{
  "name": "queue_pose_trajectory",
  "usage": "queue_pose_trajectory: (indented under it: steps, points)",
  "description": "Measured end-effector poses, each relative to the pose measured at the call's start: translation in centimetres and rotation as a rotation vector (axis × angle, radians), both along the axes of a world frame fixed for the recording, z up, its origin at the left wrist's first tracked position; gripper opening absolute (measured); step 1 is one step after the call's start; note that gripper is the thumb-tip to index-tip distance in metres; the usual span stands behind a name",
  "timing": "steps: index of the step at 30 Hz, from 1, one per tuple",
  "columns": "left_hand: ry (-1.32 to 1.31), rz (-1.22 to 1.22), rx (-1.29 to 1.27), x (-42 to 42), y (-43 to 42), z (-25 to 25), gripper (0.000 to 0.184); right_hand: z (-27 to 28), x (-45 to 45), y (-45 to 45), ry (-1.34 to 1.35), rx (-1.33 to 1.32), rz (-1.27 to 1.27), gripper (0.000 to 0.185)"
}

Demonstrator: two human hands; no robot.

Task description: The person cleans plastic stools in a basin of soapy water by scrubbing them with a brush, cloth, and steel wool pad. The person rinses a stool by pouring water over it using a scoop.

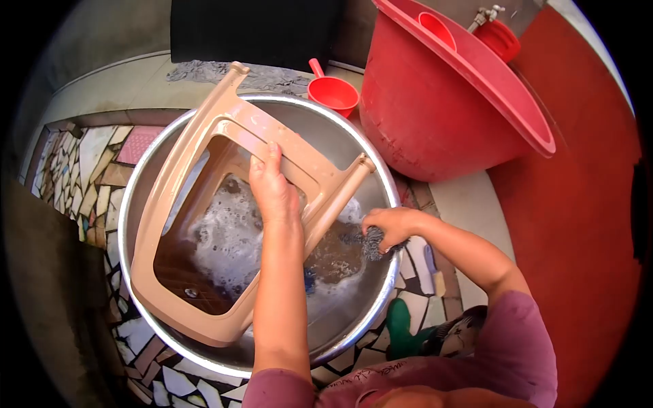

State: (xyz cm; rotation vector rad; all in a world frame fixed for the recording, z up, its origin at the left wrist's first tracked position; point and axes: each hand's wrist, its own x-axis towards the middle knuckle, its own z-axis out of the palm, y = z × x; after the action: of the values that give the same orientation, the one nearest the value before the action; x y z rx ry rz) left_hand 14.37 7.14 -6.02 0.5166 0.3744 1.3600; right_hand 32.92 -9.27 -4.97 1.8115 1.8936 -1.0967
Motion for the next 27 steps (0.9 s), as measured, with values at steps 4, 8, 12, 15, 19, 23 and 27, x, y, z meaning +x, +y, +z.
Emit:
queue_pose_trajectory:
  steps: [4, 8, 12, 15, 19, 23, 27]
  points:
    - [0.020, 0.031, -0.034, 2.5, -0.6, -2.0, 0.021, 7.8, 2.4, -3.0, 0.274, 0.389, -0.328, 0.054]
    - [0.038, 0.041, -0.037, 2.9, -0.8, -1.1, 0.022, 10.1, 0.9, -2.2, 0.231, 0.472, -0.654, 0.059]
    - [0.040, 0.027, 0.004, 2.9, -0.9, -0.8, 0.025, 4.4, -0.5, -0.1, 0.161, 0.903, -0.259, 0.084]
    - [0.056, 0.037, -0.021, 3.0, -1.3, -0.5, 0.024, 2.8, -3.1, 0.7, -0.035, 0.834, -0.272, 0.072]
    - [0.063, 0.048, -0.014, 2.7, -0.8, -0.3, 0.025, 1.5, -2.6, 1.2, -0.042, 0.946, -0.135, 0.072]
    - [0.051, 0.032, -0.001, 2.7, -0.5, -0.6, 0.026, 1.4, -2.8, 1.2, -0.014, 0.963, -0.169, 0.073]
    - [0.042, 0.032, -0.005, 2.7, -0.7, -0.6, 0.026, 2.5, -1.9, 1.1, 0.025, 0.993, -0.134, 0.068]
